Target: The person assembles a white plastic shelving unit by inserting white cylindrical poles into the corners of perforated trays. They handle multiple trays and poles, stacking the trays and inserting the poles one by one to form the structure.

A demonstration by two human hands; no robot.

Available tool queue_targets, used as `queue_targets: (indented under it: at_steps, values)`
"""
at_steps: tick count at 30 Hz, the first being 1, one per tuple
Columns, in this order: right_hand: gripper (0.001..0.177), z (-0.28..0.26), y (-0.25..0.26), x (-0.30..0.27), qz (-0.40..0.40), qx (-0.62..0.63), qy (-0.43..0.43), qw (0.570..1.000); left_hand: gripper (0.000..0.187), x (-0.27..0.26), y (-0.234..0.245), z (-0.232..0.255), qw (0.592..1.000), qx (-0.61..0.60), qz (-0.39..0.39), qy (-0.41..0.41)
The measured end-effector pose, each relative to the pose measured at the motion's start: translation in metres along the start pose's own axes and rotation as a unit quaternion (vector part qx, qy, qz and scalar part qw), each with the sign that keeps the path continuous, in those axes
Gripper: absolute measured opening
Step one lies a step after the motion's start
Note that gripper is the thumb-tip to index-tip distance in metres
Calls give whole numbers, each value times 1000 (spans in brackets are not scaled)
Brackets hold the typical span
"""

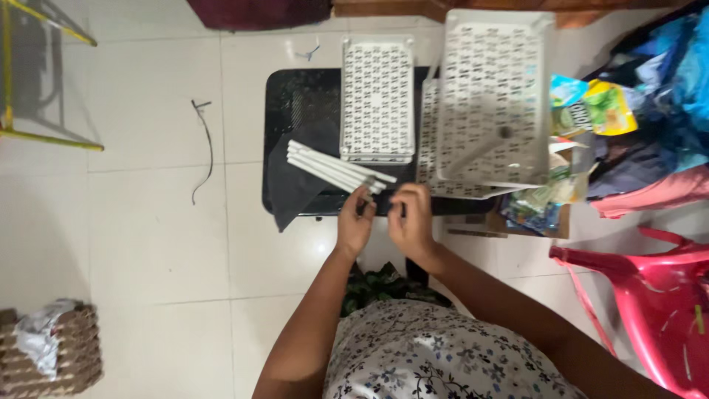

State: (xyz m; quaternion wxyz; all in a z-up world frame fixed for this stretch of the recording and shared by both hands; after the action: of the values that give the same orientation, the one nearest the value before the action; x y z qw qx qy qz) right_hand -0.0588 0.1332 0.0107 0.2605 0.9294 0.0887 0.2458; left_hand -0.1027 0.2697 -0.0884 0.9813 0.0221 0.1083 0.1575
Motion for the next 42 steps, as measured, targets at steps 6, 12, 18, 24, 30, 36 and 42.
queue_targets:
  at_steps: [6, 12, 18, 24, 30, 36, 42]
  values:
    - [51, -10, 86, 30, 153, -49, 9, 987, 72, -5, -68, 108, 954, 98, -19, -283]
    - [20, 11, 92, 70, -44, 179, -201, 962, 61, 4, -126, 128, 961, 34, 8, -273]
    - [52, 29, 72, 84, -27, 201, -251, 947, 25, 22, -137, 87, 979, 94, 62, -169]
    - [51, 43, 90, 114, -312, 227, -220, 896, 29, 25, -136, 78, 990, 112, 66, -62]
    - [46, -23, 103, 83, -84, 265, -64, 959, 38, 49, -138, 38, 949, 72, 88, -295]
    - [45, 13, 70, 89, -34, 140, -271, 952, 40, 48, -139, 45, 974, 222, 3, -53]
    - [49, 62, 74, 118, -305, 251, -213, 893, 35, 29, -136, 89, 964, 94, 110, -224]
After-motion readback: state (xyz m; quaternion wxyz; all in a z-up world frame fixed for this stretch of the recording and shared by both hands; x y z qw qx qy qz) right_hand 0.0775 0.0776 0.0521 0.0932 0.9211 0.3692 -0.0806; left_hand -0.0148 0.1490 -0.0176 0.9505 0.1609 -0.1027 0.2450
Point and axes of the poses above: each hand's wrist, its own x-axis towards the middle knuckle, its own y-axis out of the back of the hand, z = x × y, the point moved 2 cm from there along x, towards the middle knuckle, and after that the axes turned 11 degrees about -y, right-handed, at the moved point
